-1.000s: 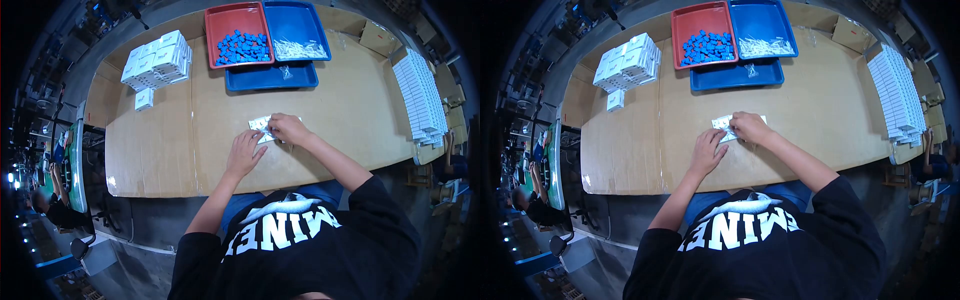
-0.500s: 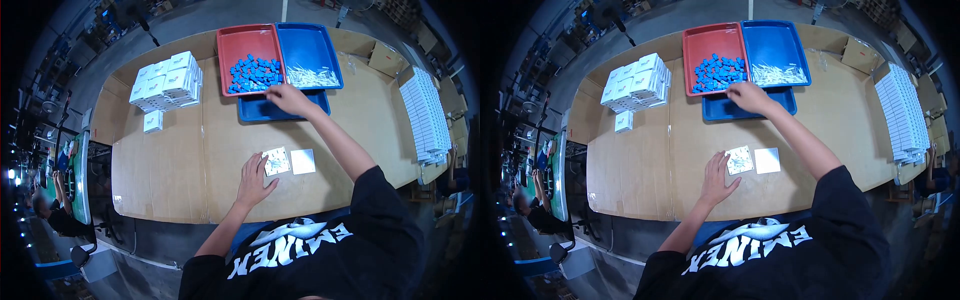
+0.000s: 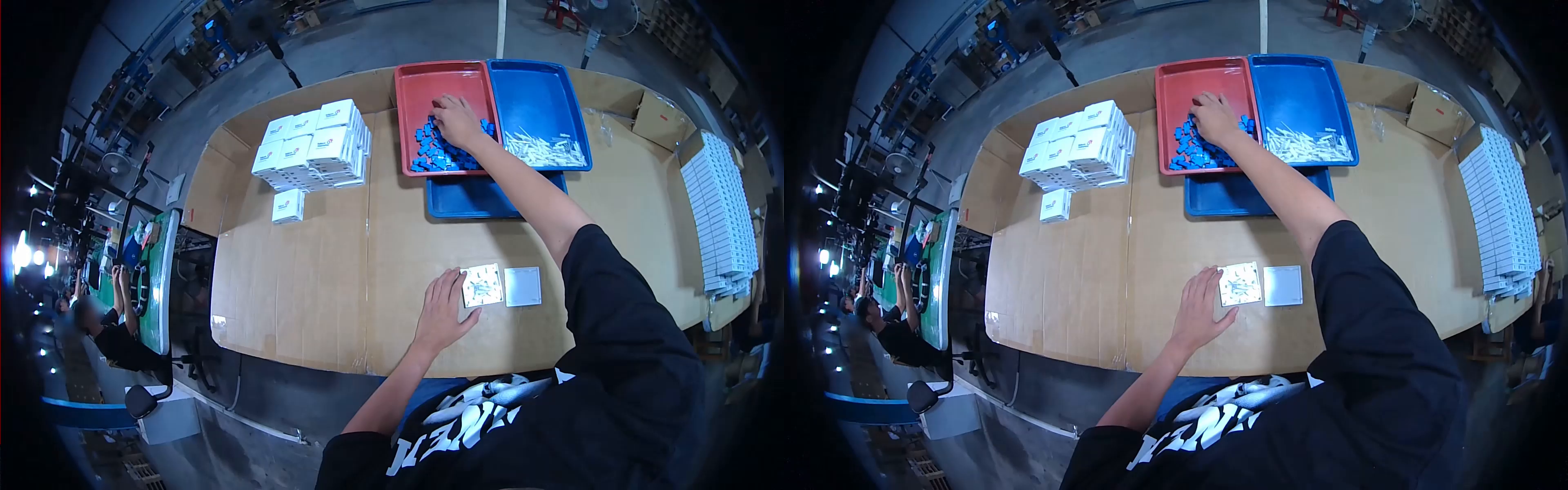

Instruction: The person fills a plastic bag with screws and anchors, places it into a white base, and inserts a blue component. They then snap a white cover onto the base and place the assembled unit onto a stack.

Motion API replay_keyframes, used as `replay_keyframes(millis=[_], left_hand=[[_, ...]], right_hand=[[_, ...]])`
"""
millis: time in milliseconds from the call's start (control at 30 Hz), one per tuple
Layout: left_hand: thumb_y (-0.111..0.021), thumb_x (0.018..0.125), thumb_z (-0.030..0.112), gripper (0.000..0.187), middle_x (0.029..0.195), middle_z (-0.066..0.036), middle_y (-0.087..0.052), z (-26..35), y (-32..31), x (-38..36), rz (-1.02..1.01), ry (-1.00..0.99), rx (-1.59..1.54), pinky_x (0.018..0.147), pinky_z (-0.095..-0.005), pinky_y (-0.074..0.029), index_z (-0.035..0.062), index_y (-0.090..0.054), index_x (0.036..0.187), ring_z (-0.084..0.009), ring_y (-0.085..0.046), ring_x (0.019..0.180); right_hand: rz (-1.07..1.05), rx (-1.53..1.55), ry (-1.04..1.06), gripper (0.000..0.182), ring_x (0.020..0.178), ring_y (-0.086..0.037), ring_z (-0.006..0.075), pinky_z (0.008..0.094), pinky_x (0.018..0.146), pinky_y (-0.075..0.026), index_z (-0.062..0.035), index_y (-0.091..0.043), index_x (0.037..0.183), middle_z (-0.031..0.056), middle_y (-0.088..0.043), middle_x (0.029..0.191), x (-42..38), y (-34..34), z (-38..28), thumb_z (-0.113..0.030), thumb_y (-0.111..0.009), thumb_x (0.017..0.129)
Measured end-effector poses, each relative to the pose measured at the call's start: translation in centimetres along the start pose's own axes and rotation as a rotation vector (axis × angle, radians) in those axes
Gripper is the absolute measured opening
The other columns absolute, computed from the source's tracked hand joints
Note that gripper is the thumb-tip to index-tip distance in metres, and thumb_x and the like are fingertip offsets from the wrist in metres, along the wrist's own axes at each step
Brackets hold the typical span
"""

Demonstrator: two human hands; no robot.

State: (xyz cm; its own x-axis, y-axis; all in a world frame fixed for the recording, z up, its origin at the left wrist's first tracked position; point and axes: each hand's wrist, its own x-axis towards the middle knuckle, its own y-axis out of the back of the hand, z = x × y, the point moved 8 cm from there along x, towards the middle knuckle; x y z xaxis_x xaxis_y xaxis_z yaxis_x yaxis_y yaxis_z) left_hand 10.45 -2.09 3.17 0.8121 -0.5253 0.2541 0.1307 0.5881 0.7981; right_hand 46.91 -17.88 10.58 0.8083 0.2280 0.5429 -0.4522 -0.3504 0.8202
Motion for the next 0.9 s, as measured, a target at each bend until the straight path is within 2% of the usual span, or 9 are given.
replay_keyframes(millis=[167,233,267,400,533,667,833,900], left_hand=[[-0.073,0.088,0.040,0.080,0.153,-0.021,-0.043,0.1,-0.2,0.1,-0.028,-0.002,0.005,0.123,-0.0521,-0.027,-0.0002,-0.042,0.149,-0.0363,-0.037,0.147],[-0.073,0.088,0.041,0.081,0.154,-0.021,-0.042,0.1,-0.3,0.0,-0.030,-0.003,0.019,0.124,-0.0520,-0.026,-0.0001,-0.041,0.150,-0.0359,-0.036,0.148],[-0.072,0.088,0.042,0.082,0.155,-0.021,-0.042,0.1,-0.3,0.0,-0.031,0.000,0.033,0.124,-0.0520,-0.026,0.0000,-0.040,0.151,-0.0356,-0.035,0.149],[-0.071,0.089,0.045,0.084,0.157,-0.020,-0.040,0.3,-0.6,-0.1,-0.055,-0.001,0.040,0.124,-0.0521,-0.025,0.0000,-0.038,0.153,-0.0349,-0.033,0.151],[-0.074,0.088,0.041,0.086,0.158,-0.019,-0.041,0.3,-0.7,-0.2,-0.036,-0.012,0.039,0.125,-0.0532,-0.024,0.0006,-0.037,0.154,-0.0353,-0.035,0.151],[-0.075,0.087,0.039,0.085,0.158,-0.018,-0.042,0.3,-0.7,-0.3,-0.023,-0.013,0.033,0.124,-0.0534,-0.024,0.0009,-0.038,0.153,-0.0355,-0.035,0.150],[-0.074,0.089,0.039,0.083,0.157,-0.019,-0.044,0.1,-1.1,-0.4,-0.012,-0.018,0.045,0.125,-0.0519,-0.024,0.0006,-0.039,0.153,-0.0347,-0.037,0.149],[-0.072,0.090,0.041,0.082,0.156,-0.019,-0.045,0.1,-1.1,-0.4,-0.010,-0.010,0.059,0.125,-0.0505,-0.024,0.0005,-0.039,0.153,-0.0338,-0.038,0.149]], right_hand=[[-0.004,0.133,-0.034,0.018,0.127,-0.057,0.0307,0.0559,0.115,-0.037,-0.0074,-0.072,0.103,0.0086,-0.069,0.123,-0.7,2.6,-0.2,-0.014,-0.072,0.086],[0.121,0.309,-0.010,0.014,0.119,-0.062,0.0310,0.0513,0.110,-0.040,-0.0078,-0.070,0.098,0.0076,-0.072,0.116,-1.7,4.8,-0.4,-0.014,-0.073,0.085],[0.193,0.350,0.008,0.013,0.117,-0.063,0.0300,0.0460,0.105,-0.043,-0.0089,-0.071,0.098,0.0068,-0.073,0.120,-2.2,6.1,-0.5,-0.012,-0.074,0.085],[0.357,0.435,0.112,0.014,0.115,-0.065,0.0265,0.0399,0.101,-0.044,-0.0095,-0.073,0.098,0.0039,-0.073,0.127,-4.4,15.5,-4.1,-0.009,-0.076,0.084],[0.479,0.495,0.154,0.018,0.110,-0.068,0.0213,0.0359,0.098,-0.045,-0.0097,-0.073,0.097,0.0011,-0.076,0.122,-7.1,24.7,-7.5,-0.004,-0.080,0.081],[0.533,0.515,0.184,0.023,0.107,-0.070,0.0191,0.0345,0.094,-0.048,-0.0099,-0.073,0.100,0.0023,-0.078,0.117,-9.9,29.7,-9.1,0.000,-0.080,0.080],[0.527,0.528,0.161,0.024,0.107,-0.071,0.0200,0.0339,0.092,-0.051,-0.0091,-0.073,0.100,0.0037,-0.078,0.117,-12.3,31.8,-9.1,0.003,-0.080,0.080],[0.519,0.643,0.127,0.023,0.106,-0.072,0.0210,0.0329,0.091,-0.054,-0.0072,-0.072,0.099,0.0076,-0.077,0.118,-13.1,32.1,-9.1,0.005,-0.078,0.080]])
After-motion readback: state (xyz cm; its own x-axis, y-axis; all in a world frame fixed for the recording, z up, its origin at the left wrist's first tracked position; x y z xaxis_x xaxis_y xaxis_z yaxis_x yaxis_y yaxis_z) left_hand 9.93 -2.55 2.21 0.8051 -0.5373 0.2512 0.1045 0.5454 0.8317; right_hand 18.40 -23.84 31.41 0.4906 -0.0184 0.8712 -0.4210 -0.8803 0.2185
